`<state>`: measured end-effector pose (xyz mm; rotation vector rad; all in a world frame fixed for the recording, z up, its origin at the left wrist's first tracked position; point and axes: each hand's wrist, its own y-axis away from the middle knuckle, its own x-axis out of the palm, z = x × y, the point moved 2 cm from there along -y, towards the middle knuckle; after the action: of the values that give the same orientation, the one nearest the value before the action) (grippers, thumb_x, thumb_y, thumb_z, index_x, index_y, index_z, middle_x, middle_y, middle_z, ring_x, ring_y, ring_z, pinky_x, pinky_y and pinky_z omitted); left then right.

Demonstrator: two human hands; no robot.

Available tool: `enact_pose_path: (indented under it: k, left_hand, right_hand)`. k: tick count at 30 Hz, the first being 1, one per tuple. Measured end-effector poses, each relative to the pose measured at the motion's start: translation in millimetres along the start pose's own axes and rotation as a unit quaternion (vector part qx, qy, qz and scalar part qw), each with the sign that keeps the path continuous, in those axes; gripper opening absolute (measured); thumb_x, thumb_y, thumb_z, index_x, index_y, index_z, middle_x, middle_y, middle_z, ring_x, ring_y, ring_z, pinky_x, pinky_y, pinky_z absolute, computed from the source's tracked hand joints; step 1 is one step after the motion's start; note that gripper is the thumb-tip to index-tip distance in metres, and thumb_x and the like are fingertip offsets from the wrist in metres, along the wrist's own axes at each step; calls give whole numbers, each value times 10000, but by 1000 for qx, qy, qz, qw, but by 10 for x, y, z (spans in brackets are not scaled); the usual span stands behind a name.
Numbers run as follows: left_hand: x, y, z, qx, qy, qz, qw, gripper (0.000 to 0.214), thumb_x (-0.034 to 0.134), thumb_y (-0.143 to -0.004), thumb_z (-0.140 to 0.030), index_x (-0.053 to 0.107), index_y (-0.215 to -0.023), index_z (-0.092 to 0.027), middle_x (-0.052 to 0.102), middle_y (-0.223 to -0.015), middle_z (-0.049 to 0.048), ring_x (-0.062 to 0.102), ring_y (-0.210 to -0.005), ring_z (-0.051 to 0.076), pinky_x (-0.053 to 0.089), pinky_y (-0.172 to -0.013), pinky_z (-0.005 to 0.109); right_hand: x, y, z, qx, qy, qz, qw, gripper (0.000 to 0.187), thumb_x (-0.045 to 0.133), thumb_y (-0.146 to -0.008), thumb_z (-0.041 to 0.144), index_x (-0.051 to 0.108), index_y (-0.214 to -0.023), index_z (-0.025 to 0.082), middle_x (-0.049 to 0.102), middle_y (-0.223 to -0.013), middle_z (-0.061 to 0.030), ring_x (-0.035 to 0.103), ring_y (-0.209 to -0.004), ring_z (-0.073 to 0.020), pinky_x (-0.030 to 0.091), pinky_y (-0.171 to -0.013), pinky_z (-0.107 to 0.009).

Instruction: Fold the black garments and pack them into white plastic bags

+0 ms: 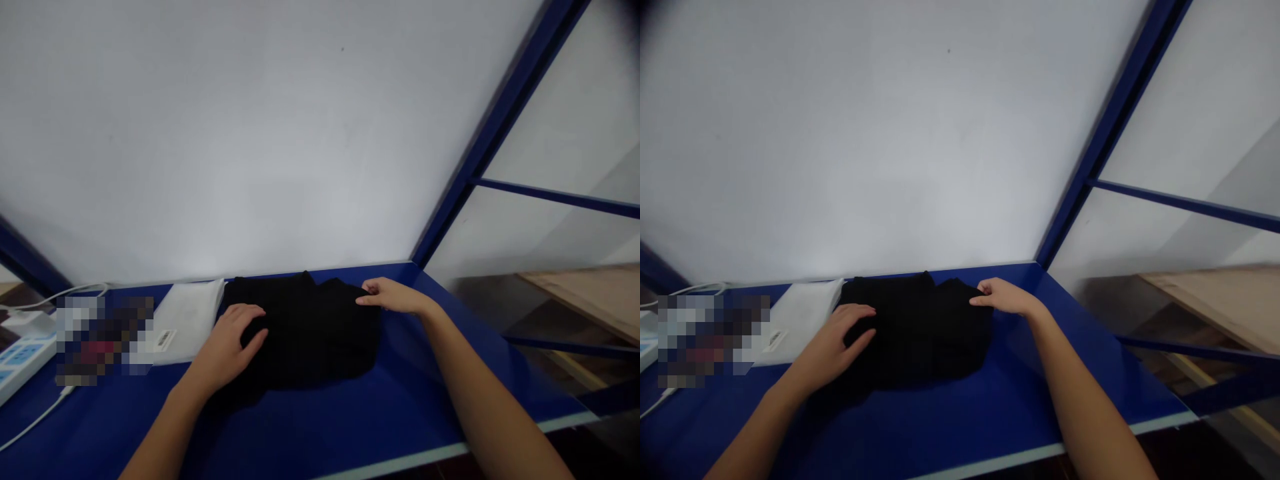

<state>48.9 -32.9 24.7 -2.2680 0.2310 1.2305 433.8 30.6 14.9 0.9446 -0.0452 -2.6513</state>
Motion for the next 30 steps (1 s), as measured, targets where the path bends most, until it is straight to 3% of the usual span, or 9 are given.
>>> enact_pose_path:
  k: [3, 8, 10, 15, 18, 22, 27, 30]
  left_hand:
    - [105, 39, 56, 0, -27, 70, 997, 427, 674, -823, -484, 660, -1185, -258, 670, -1263, 84, 586, -1218, 295, 455, -1051, 482]
    - [108, 89, 169, -18, -40, 96, 994, 725, 798, -656, -562, 609, -1298, -282, 605, -1380, 100, 537, -1295, 335, 435, -1072, 495]
    - [88, 87, 205, -27, -47, 94, 994, 676, 778, -685, -542, 612, -1287, -284, 616, -1367, 100, 535, -1298, 337, 422, -1078, 506]
    - [44, 40, 258, -62, -109, 57, 990, 330, 562, -874, -367, 654, -1172, -263, 676, -1264, 95, 571, -1243, 328, 369, -1072, 582]
    - [17, 6, 237, -68, -159, 33, 984, 302, 464, -890, -243, 659, -1120, -267, 704, -1200, 82, 610, -1161, 314, 332, -1066, 621]
    - [-14, -14, 154, -44, -196, -9, 979, 364, 426, -855, -151, 654, -1120, -254, 709, -1172, 77, 605, -1135, 308, 288, -1079, 645]
    - [21, 4, -27, 34, -176, 2, 984, 358, 493, -865, -210, 627, -1194, -248, 656, -1264, 69, 552, -1212, 302, 261, -1121, 630]
    - [123, 25, -119, 88, -149, 47, 984, 435, 598, -863, -327, 566, -1292, -262, 608, -1335, 68, 529, -1249, 296, 281, -1133, 603]
  right_hand:
    - [-13, -53, -27, -1, -15, -70, 997, 416, 689, -746, 591, 537, -674, 210, 512, -599, 41, 456, -559, -126, 334, -509, -248]
    - [33, -153, -84, 23, -61, -197, 978, 363, 640, -782, 563, 558, -733, 213, 583, -681, 3, 520, -631, -161, 392, -586, -285]
    - [67, -185, -83, 32, -64, -229, 971, 345, 620, -806, 540, 548, -720, 214, 586, -677, -5, 533, -631, -170, 404, -588, -293]
    - [140, -220, -19, 33, -94, -257, 961, 309, 586, -846, 520, 532, -786, 222, 625, -682, -25, 579, -621, -188, 437, -560, -297]
    - [167, -230, -2, 21, -108, -293, 950, 288, 579, -854, 503, 533, -851, 219, 676, -763, -48, 621, -664, -195, 469, -584, -295]
    - [204, -255, -64, 25, -55, -322, 945, 216, 588, -853, 428, 551, -883, 218, 677, -778, -39, 628, -687, -200, 469, -622, -299]
    - [215, -231, -60, 5, 114, -314, 943, 84, 593, -867, 296, 609, -917, 231, 657, -807, -37, 624, -800, -231, 471, -767, -354]
    - [182, -134, 102, -88, 173, -273, 942, 109, 577, -895, 292, 626, -970, 230, 647, -996, -80, 602, -994, -255, 471, -902, -402]
